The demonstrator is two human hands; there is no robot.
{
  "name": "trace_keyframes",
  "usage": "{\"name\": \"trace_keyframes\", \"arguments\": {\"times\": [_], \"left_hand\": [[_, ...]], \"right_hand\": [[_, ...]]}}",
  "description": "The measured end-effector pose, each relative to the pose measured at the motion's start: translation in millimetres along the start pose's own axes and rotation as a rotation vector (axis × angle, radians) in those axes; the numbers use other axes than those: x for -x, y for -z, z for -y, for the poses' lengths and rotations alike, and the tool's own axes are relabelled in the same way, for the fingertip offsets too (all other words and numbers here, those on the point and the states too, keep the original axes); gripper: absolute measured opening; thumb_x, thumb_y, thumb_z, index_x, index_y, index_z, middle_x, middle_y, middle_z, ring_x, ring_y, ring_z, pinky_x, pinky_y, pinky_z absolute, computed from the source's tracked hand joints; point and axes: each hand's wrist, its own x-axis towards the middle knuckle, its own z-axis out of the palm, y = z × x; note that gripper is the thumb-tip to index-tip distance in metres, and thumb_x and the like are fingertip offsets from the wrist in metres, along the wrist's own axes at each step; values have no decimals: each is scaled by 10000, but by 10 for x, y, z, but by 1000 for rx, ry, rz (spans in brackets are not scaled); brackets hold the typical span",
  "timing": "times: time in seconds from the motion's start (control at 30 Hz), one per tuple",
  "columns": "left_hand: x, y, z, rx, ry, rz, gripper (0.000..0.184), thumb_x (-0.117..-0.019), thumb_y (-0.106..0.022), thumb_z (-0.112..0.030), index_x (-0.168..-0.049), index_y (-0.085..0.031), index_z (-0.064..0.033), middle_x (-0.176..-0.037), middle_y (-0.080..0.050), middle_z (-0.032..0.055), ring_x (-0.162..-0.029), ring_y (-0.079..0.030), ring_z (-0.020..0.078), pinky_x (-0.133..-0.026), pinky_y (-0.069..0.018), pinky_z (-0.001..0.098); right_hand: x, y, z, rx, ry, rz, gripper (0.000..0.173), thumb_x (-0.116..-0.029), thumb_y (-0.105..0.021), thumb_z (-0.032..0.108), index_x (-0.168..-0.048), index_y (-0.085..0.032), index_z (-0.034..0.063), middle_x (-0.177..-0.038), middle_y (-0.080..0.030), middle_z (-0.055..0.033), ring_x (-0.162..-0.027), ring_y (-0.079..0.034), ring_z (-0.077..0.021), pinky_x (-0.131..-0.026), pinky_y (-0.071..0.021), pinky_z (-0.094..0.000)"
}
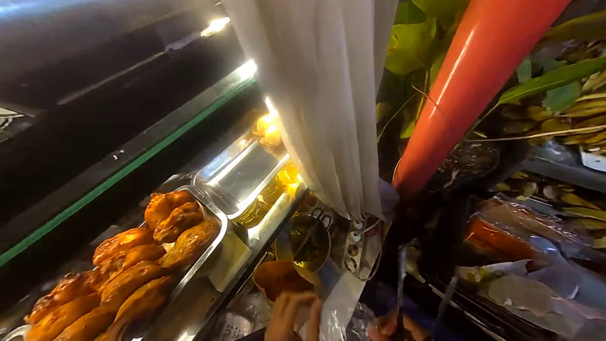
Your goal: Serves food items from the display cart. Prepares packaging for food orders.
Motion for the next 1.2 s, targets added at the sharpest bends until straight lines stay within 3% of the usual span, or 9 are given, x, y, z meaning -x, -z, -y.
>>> {"name": "trace_keyframes", "arguments": {"times": [0.07,0.17,0.33,0.5,0.63,0.8,0.93,1.07,1.2], "left_hand": [[-690,-4,161,-151,28,188,179,-968,-644,-135,-1077,-752,-42,-1033,-726,119,-963,-710,232,-887,-594,419],[-1613,-280,409,-417,277,594,291,-990,-569,-66,-1258,-680,-41,-1311,-632,188,-1256,-587,341,-1088,-458,514],[-2099,-773,1131,-674,173,819,331,-982,-613,-165,-1290,-659,-55,-1360,-606,200,-1268,-580,374,-1036,-481,565],[-2052,-838,1329,-748,160,702,326,-1009,-577,-199,-1261,-670,-15,-1347,-613,220,-1256,-587,386,-1033,-478,552],[-2117,-575,1432,-476,277,653,398,-945,-677,-175,-1290,-622,17,-1303,-618,225,-1223,-602,343,-1070,-472,494],[-1862,-249,1041,30,506,481,494,-1025,-615,-293,-1407,-508,2,-1299,-620,193,-1177,-619,237,-1032,-499,405],[-1713,-252,965,290,500,430,448,-954,-691,-162,-1323,-517,21,-1144,-663,155,-1004,-663,179,-893,-558,356],[-1633,-299,1043,411,460,436,515,-870,-763,-122,-1309,-521,0,-1082,-691,115,-937,-687,150,-833,-583,330],[-1640,-259,982,295,519,410,522,-890,-737,-92,-1359,-524,-8,-1150,-684,139,-1014,-671,168,-912,-551,348]], "right_hand": [[-173,121,-57,80,-7,-118,205,-874,-797,68,-989,-647,-9,-889,-723,-79,-678,-693,-164,-604,-621,-344],[-404,243,-152,180,-48,-180,295,-858,-798,48,-1108,-666,-36,-891,-731,-70,-729,-706,-150,-673,-631,-340],[-600,289,-309,186,-20,-162,217,-913,-763,89,-1075,-688,-35,-897,-738,-72,-709,-689,-133,-651,-611,-316],[-658,277,-447,217,8,-136,418,-920,-772,125,-1286,-642,-29,-969,-736,-90,-765,-709,-159,-687,-633,-352],[-713,122,-413,244,52,-68,181,-960,-714,108,-1083,-695,-23,-978,-722,-95,-773,-702,-158,-697,-628,-331],[-945,-266,-390,225,46,-45,178,-988,-663,129,-1127,-690,20,-910,-753,-58,-676,-707,-140,-596,-615,-303],[-1363,-654,-488,286,151,-160,243,-935,-700,157,-1149,-728,45,-952,-762,-34,-733,-726,-117,-678,-644,-308],[-1710,-929,-433,448,37,-125,502,-856,-779,515,-1141,-750,102,-960,-735,-22,-804,-686,-126,-757,-595,-367],[-1882,-1087,-424,550,-123,-10,534,-844,-787,551,-1196,-756,151,-1060,-754,-53,-969,-709,-179,-923,-567,-444]]}}
